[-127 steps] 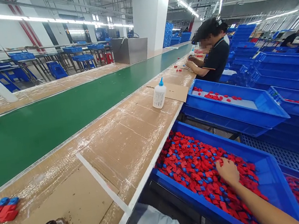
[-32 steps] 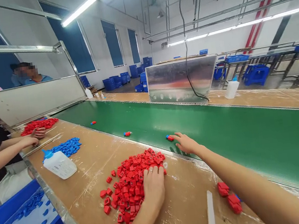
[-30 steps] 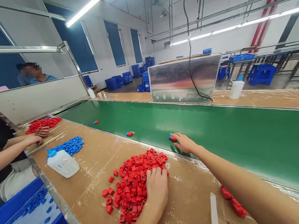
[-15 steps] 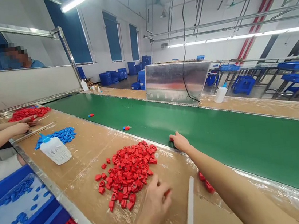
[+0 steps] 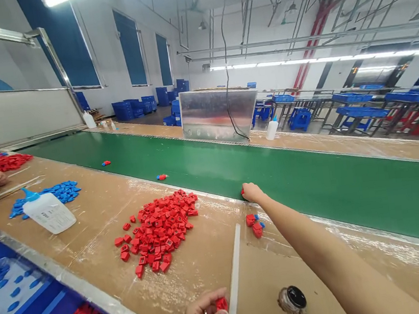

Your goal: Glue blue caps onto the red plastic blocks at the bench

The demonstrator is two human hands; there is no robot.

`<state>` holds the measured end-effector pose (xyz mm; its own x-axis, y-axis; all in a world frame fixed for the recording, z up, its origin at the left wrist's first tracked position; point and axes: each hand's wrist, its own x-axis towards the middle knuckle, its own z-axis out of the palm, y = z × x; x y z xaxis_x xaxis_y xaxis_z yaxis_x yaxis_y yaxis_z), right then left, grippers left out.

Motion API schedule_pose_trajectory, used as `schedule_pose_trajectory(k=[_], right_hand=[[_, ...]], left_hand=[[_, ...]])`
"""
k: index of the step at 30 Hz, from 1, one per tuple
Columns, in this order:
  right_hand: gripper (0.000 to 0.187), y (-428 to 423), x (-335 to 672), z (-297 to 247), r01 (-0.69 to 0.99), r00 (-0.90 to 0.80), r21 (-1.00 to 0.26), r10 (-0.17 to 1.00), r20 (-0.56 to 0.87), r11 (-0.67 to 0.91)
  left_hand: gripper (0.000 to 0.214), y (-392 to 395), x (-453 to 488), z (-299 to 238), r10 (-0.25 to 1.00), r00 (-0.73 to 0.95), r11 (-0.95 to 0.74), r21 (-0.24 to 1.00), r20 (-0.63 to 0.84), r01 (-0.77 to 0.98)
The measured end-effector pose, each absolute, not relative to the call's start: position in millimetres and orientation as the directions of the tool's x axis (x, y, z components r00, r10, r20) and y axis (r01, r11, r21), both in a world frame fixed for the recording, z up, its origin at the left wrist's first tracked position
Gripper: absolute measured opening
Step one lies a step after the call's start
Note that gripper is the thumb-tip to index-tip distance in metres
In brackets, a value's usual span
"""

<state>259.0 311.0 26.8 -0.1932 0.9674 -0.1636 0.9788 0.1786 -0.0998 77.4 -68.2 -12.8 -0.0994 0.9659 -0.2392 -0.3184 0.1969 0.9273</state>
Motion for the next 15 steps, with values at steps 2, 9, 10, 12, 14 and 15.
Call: schedule_pose_trajectory(k=[2,9,10,12,14,15], right_hand=[[0.032,303.5,270.5,26.7,0.981,-0.164,-0.129,0.976,-0.140,0.146],[0.029,273.9,317.3,38.0,0.924,-0.087,-0.375,0.996,-0.006,0.079],[0.027,266.5,325.4,39.4,0.900,-0.084,-0.430,0.996,0.007,0.079],[0.024,247.0,343.4,40.6,0.830,-0.092,-0.552,0.996,0.016,0.085],[0.027,220.2,364.2,40.6,0.729,-0.106,-0.679,0.994,0.015,0.088],[0.032,204.0,375.7,40.7,0.671,-0.111,-0.736,0.994,0.013,0.084]], left_hand=[[0.066,-76.9,75.9,-18.6,0.957,-0.136,0.192,0.912,-0.255,-0.362],[0.049,-77.5,80.2,-10.3,0.952,-0.191,0.145,0.902,-0.240,-0.408],[0.048,-75.4,84.6,-6.0,0.957,-0.167,0.152,0.900,-0.237,-0.409],[0.046,-71.2,96.5,2.6,0.967,-0.108,0.169,0.894,-0.233,-0.415],[0.045,-67.0,111.3,9.2,0.971,-0.045,0.191,0.877,-0.234,-0.441],[0.044,-64.7,119.2,11.1,0.971,-0.010,0.207,0.864,-0.237,-0.459]])
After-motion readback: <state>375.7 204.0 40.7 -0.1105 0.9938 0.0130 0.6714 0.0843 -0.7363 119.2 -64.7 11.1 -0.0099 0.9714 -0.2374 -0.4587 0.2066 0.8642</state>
